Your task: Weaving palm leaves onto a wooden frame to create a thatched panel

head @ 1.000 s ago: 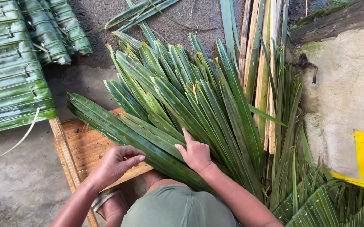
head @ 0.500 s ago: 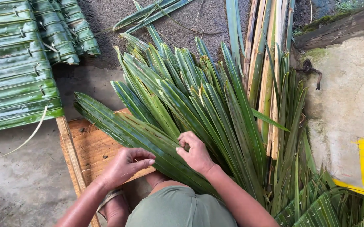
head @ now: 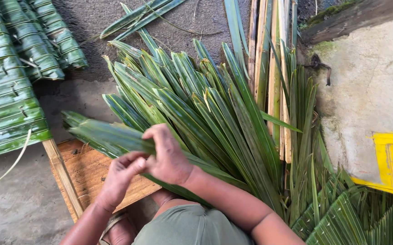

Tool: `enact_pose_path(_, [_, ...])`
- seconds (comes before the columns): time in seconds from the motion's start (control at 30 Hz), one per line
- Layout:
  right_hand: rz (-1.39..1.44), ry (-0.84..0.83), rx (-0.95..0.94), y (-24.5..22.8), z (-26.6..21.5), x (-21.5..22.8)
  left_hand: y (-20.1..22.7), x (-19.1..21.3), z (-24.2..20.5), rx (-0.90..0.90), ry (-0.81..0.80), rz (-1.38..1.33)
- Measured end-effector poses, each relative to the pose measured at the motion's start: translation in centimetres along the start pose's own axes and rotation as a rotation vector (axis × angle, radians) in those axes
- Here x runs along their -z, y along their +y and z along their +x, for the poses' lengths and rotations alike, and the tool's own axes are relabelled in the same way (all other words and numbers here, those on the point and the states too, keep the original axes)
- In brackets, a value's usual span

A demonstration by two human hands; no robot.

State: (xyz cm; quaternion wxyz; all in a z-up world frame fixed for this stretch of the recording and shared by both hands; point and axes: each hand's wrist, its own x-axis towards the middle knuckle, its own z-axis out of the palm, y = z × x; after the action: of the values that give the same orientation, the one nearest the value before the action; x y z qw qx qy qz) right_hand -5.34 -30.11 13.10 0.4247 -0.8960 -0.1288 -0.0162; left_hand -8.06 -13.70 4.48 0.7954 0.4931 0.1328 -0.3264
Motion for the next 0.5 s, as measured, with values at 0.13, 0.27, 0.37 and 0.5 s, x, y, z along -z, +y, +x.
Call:
enact_pose_path(0.13, [0.266,-0.119,-0.022,-1.5,-0.7,0.1,2.0,-1.6,0.5,0.116,0.182,-0.218])
enact_pose_path(0.27, [0.245,0.102,-0.191,3.7,-4.1,4.4,4.9,-2.0,-0.1,-0.035,0.232,-0.105])
enact_pose_path(0.37, [-0.167,0.321,-0.253,9.7,-9.0,8.2,5.9,-0.8,0.1,-0.148,0.224,-0.191])
enact_pose_path(0.5, [-0.661,0.213,-0.277,14.2,-14.5,10.4,6.4,-0.6,0.2,-0.204,0.17,-0.259])
